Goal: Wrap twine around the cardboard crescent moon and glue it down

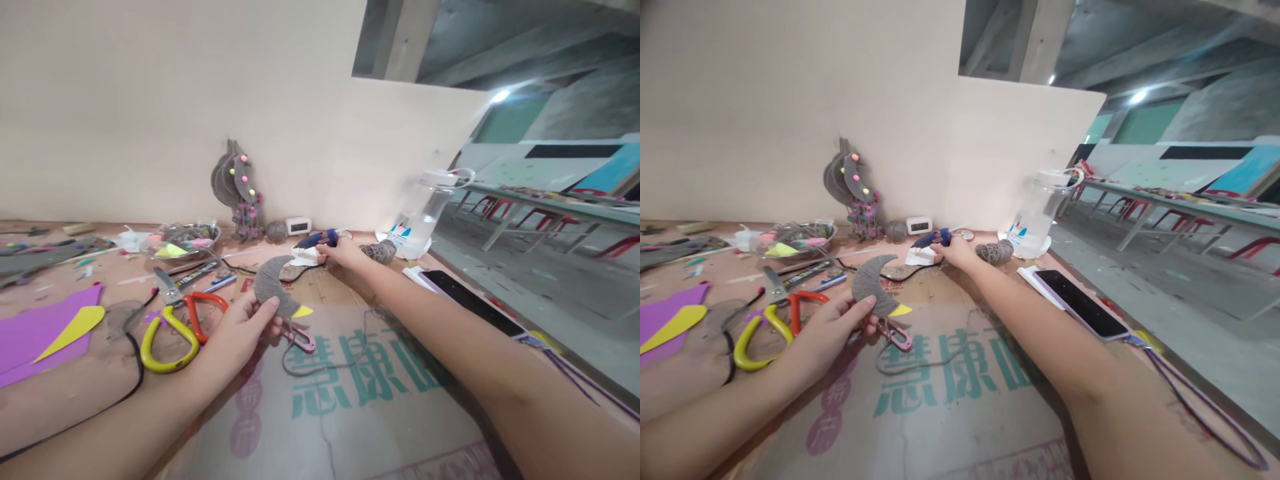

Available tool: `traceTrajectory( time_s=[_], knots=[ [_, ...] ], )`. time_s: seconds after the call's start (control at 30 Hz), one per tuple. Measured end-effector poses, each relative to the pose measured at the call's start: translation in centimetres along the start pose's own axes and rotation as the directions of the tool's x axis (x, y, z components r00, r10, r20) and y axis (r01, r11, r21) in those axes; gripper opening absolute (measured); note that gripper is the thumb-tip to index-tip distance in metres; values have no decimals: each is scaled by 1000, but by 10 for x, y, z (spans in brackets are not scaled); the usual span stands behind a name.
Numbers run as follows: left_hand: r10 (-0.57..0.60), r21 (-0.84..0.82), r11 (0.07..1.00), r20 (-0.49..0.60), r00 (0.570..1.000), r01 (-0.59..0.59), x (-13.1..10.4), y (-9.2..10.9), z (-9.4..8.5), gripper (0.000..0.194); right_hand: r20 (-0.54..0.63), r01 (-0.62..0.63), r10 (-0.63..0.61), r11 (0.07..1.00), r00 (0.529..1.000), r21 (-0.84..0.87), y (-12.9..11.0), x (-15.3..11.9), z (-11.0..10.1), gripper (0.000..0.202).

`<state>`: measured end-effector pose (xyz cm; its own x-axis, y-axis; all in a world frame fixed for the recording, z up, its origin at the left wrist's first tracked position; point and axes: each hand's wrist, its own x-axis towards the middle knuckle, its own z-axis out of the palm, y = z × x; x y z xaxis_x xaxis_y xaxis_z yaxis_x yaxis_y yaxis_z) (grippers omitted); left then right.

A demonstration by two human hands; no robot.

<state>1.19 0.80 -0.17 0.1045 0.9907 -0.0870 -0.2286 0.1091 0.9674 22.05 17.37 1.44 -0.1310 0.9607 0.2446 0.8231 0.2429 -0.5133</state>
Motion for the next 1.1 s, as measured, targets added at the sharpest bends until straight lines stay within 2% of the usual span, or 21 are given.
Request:
traceTrajectory(
  time_s=[0.1, 0.27, 0.43, 0.53, 0.6, 0.67, 0.73, 0.8, 0.87, 1.03, 1.1],
  knots=[
    [8, 4, 1000, 9, 1000, -8, 0, -1, 0, 25, 21, 1, -1, 999, 1000, -38, 9, 9, 8, 33],
    [2, -15, 1000, 18, 1000, -2, 2, -3, -1, 24, 32, 27, -24, 997, 999, -76, 10, 0, 2, 39],
    [37, 17, 999, 28, 999, -37, 2, -3, -1, 21, -27, 133, -135, 989, 991, -60, -1, -53, -11, 52],
    [52, 39, 998, 21, 998, -53, 2, -1, -1, 21, -95, 255, -255, 967, 962, -17, -14, -95, -19, 32],
    [74, 35, 997, 29, 997, -75, 2, 0, -1, 19, -51, 313, -312, 950, 949, 4, -27, -120, -22, 20],
    [102, 39, 994, 44, 994, -103, 2, 1, -2, 21, 51, 378, -380, 924, 923, 57, -42, -140, -23, 22],
    [122, 52, 991, 29, 992, -123, 3, 1, -4, 45, 134, 391, -408, 910, 903, 140, -56, -154, -21, 19],
    [134, 69, 989, 7, 991, -134, 3, 1, -6, 71, 217, 353, -399, 909, 891, 221, -67, -163, -19, 15],
    [153, 84, 985, 7, 988, -153, 2, 1, -7, 77, 294, 275, -361, 915, 885, 295, -74, -168, -16, 14],
    [164, 175, 969, 73, 984, -174, -2, 3, -6, 36, 379, 64, -261, 886, 888, 459, -82, -170, -6, 16],
    [190, 229, 952, 69, 979, -201, -2, 4, -6, 27, 395, -12, -231, 851, 889, 525, -83, -170, -4, 14]
  ],
)
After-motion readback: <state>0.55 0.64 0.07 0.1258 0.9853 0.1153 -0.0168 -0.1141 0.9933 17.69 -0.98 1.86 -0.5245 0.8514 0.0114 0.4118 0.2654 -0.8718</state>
